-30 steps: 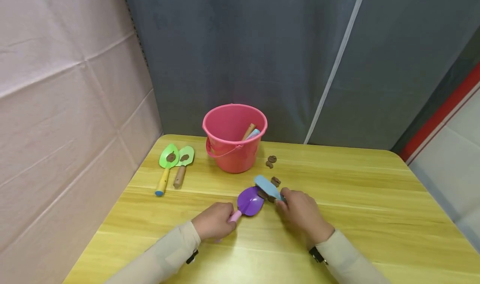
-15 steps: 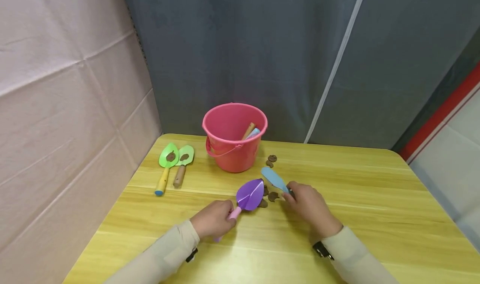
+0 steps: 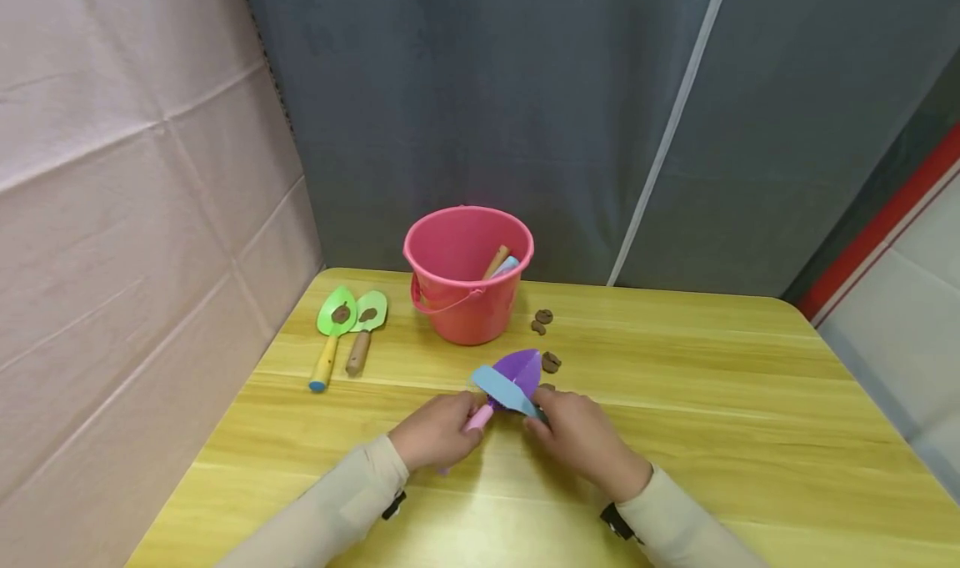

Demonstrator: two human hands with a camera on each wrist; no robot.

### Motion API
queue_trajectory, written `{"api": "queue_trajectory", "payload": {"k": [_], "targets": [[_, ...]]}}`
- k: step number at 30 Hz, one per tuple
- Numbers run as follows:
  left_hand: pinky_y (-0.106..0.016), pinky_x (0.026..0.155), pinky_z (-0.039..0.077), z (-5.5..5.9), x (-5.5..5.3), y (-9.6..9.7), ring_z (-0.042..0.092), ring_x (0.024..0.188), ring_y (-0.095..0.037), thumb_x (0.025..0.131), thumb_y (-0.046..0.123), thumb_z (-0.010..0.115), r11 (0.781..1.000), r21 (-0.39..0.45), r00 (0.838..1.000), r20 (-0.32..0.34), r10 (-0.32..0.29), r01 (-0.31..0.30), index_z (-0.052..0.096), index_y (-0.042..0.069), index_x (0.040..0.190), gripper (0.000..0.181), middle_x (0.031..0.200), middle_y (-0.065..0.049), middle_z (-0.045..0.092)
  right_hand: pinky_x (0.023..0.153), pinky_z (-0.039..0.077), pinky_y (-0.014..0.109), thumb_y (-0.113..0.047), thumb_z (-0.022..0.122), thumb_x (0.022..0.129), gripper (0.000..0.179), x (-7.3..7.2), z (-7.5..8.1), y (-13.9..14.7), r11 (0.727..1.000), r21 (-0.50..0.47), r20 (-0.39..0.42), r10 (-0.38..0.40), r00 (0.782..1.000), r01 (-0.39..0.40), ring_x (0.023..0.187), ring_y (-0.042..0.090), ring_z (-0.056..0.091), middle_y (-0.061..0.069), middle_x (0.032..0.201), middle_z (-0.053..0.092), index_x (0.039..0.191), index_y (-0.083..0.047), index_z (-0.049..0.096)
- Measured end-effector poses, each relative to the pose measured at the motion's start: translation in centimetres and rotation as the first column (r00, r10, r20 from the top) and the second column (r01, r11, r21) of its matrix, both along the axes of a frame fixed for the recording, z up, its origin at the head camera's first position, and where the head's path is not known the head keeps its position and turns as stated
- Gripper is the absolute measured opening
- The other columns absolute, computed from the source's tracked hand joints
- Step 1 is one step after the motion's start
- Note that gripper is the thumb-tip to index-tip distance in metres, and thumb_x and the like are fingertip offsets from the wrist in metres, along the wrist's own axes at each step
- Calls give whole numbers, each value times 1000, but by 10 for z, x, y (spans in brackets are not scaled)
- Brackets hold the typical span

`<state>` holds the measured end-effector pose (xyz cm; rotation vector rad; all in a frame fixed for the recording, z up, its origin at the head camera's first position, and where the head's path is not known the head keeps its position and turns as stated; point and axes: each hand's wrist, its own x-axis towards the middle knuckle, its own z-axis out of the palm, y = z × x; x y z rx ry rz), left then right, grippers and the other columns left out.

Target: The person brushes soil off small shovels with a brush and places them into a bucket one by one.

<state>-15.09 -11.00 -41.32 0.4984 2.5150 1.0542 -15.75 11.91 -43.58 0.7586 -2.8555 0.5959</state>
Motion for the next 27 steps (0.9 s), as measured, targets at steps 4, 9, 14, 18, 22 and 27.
{"api": "queue_trajectory", "payload": {"k": [4,9,14,18,22,27], "targets": [[-29,44,49,0,2,-1,55,50,-15,93,9,64,1000,-3,1000,-14,0,0,57,5,92,8,71,-5,55,50,35,28,-21,74,90,21,-6,-2,7,999,-2,16,-46,999,46,55,11,40,-6,61,41,85,-14,55],[-29,45,49,-1,4,-3,55,52,-14,93,9,64,1000,-10,1000,-20,-5,4,58,5,91,7,71,-5,55,50,34,30,-21,73,91,22,-15,-3,20,995,2,40,-99,994,99,55,14,41,-4,61,41,85,-13,53],[-28,42,46,-4,3,-7,54,48,-13,93,7,61,1000,4,1000,-1,7,-7,58,5,92,4,71,-5,55,48,33,29,-19,73,91,22,-24,-1,32,989,-16,24,-147,989,147,54,14,41,-2,62,42,86,-10,54],[-27,40,46,-4,2,-9,54,46,-13,94,7,61,1000,9,1000,10,15,-15,58,5,93,3,71,-5,55,47,34,29,-18,72,92,19,-27,0,34,981,-53,0,-185,983,185,53,15,42,-2,61,44,87,-8,56],[-27,40,46,-5,1,-10,54,46,-13,93,7,61,1000,6,1000,3,18,-18,59,3,93,4,71,-6,55,48,35,28,-21,73,91,20,-21,3,26,990,-53,-1,-130,991,130,53,13,42,-4,61,44,85,-12,56],[-28,40,45,-4,0,-10,53,45,-13,93,7,62,1000,0,999,-29,17,-17,59,3,92,5,70,-5,55,50,37,25,-23,74,90,17,-6,3,7,999,-20,8,24,1000,-24,55,7,42,-9,64,45,88,-14,59]]}}
